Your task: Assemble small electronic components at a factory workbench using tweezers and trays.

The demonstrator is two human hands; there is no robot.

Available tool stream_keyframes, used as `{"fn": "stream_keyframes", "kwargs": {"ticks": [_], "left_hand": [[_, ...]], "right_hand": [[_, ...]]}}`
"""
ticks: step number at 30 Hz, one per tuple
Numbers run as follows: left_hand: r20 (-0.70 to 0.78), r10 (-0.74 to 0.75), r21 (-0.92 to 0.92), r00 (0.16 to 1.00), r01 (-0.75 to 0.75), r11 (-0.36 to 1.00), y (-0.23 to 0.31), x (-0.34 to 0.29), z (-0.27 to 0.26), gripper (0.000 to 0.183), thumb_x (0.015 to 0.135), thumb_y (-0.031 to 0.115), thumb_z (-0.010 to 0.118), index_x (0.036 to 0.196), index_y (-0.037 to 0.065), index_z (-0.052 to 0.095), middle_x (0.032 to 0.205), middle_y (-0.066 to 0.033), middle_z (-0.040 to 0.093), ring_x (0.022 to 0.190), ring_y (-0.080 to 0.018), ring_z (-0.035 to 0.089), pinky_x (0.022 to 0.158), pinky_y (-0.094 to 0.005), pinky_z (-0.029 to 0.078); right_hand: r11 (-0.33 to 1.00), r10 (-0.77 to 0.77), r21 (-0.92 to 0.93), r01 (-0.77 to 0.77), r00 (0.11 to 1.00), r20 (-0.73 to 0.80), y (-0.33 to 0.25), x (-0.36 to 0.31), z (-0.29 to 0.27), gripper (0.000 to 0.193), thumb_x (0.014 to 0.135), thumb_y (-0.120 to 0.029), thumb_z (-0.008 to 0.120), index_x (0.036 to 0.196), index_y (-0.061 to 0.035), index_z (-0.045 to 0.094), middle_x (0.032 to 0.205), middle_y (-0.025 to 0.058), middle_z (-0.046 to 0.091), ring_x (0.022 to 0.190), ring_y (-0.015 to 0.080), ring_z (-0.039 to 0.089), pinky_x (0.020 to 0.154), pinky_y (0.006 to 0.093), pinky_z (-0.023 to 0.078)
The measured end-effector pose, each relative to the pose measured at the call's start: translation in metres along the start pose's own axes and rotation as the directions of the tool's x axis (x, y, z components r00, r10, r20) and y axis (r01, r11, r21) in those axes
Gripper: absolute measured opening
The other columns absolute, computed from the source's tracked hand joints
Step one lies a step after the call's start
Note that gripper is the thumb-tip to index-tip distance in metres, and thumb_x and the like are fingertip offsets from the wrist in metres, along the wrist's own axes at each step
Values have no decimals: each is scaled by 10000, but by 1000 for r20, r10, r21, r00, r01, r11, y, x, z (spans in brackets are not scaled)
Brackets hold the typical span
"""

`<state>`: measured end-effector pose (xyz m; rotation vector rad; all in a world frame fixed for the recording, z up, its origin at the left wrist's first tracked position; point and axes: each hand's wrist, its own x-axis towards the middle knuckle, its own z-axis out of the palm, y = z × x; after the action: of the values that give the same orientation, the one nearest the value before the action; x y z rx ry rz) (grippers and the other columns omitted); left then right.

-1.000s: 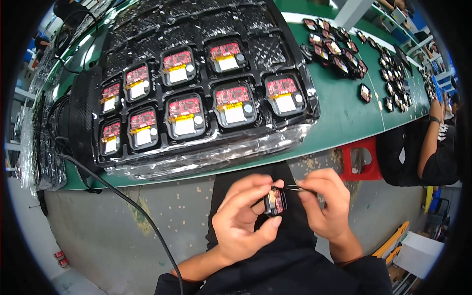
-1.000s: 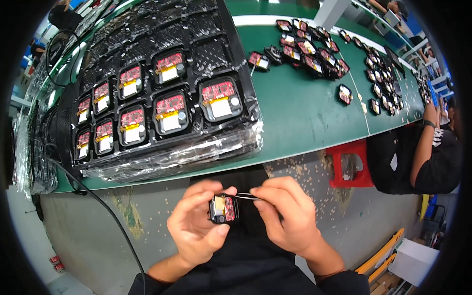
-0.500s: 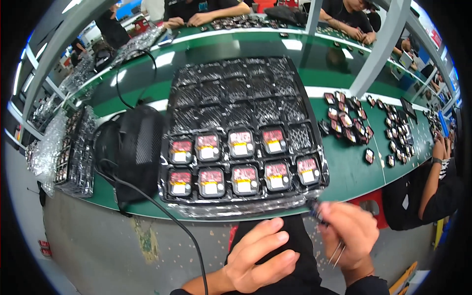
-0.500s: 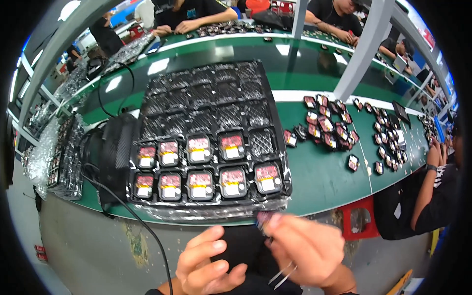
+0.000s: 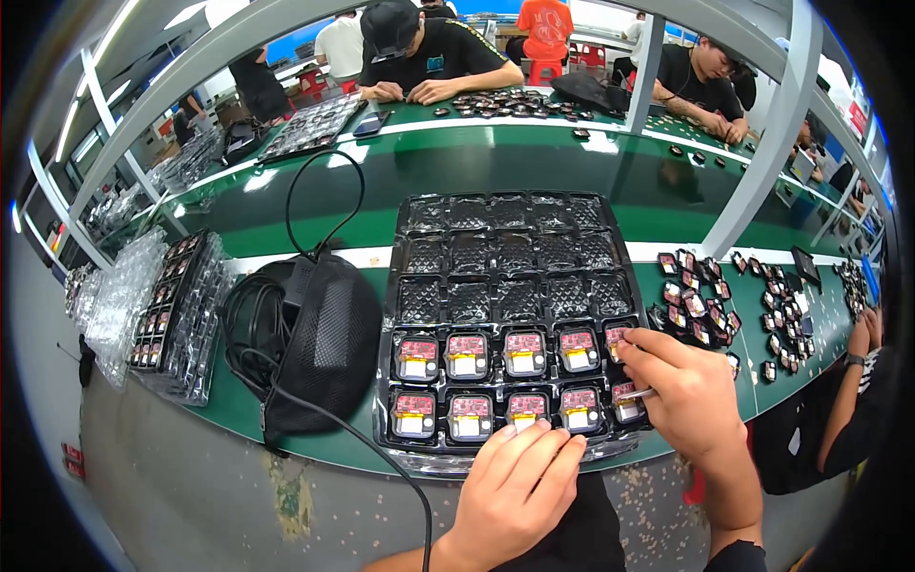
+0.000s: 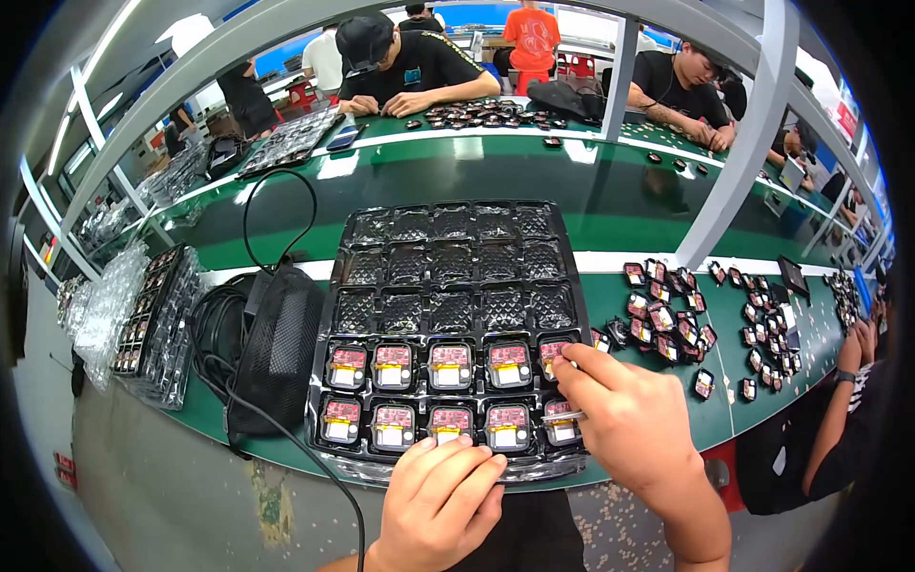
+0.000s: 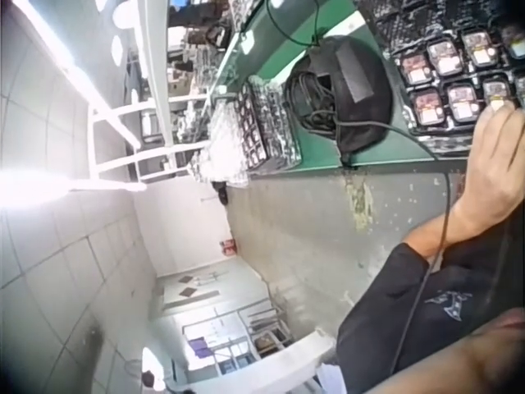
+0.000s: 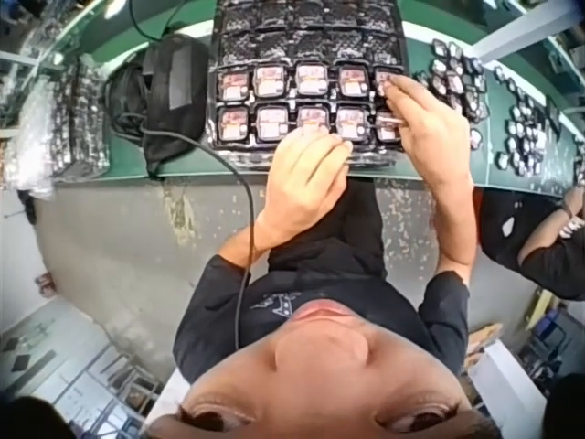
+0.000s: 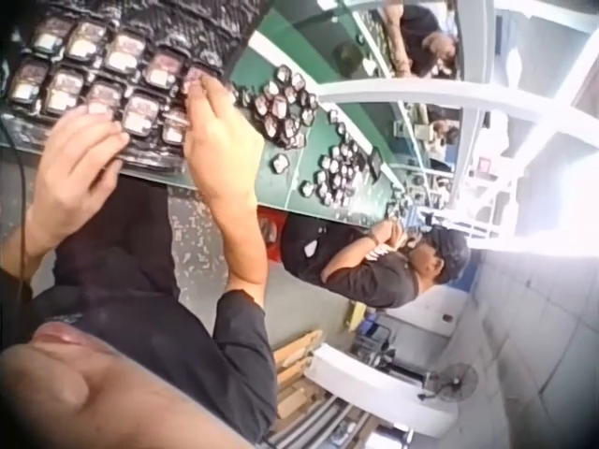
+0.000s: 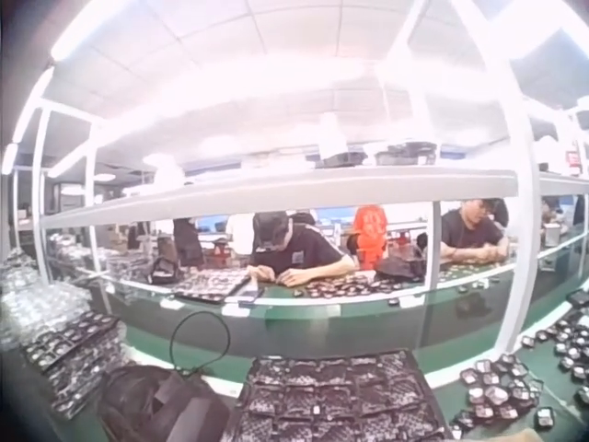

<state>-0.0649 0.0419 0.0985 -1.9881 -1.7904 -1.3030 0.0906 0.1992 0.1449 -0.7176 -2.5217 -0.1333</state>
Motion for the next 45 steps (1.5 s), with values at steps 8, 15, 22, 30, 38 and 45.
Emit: {"fn": "stream_keyframes", "kwargs": {"ticks": [8,15,22,30,38,45], "left_hand": [[10,-6,-3,1000,6,1000,-2,-5,0,325,792,21,767,1115,22,726,1137,-114,675,1096,-310,656,1012,-476,517],[-10,-71,-63,997,70,996,5,5,1,375,771,35,791,1140,36,724,1143,-118,684,1103,-340,652,1033,-491,480],[-125,83,-295,989,-117,948,-3,-18,-2,103,928,139,740,1005,71,732,1061,-113,710,1100,-386,686,1046,-544,516],[110,37,-704,993,52,708,31,-54,54,148,809,-64,729,934,15,736,923,-125,715,917,-333,735,903,-493,602],[361,57,-778,931,267,569,57,-92,64,188,784,-82,753,958,-11,738,959,-150,718,943,-325,729,907,-431,595],[545,-411,-804,731,595,-8,41,-100,64,715,911,417,801,1366,-76,553,1346,-204,575,1168,-337,656,1031,-438,529]], "right_hand": [[994,70,-99,-43,954,290,-15,-1,-17,460,777,20,647,1229,-44,704,1275,94,691,797,257,743,657,354,599],[969,246,58,-240,962,-115,0,-30,-22,520,746,133,583,1232,-9,705,1324,194,653,978,364,734,757,401,594],[651,750,-52,-758,652,-108,30,-125,23,322,914,-43,658,1235,-23,674,1375,174,606,876,422,711,762,483,574],[507,819,-208,-836,543,-186,82,-154,36,442,899,-373,768,1264,-149,658,1282,137,640,889,413,719,756,496,581],[580,809,114,-807,554,-194,85,-153,27,199,878,-157,797,1000,-76,661,1015,115,677,813,340,714,658,426,561],[582,409,738,-341,908,97,-23,-158,-2,346,808,-209,902,987,-49,653,1103,130,741,900,271,742,748,348,598]]}}
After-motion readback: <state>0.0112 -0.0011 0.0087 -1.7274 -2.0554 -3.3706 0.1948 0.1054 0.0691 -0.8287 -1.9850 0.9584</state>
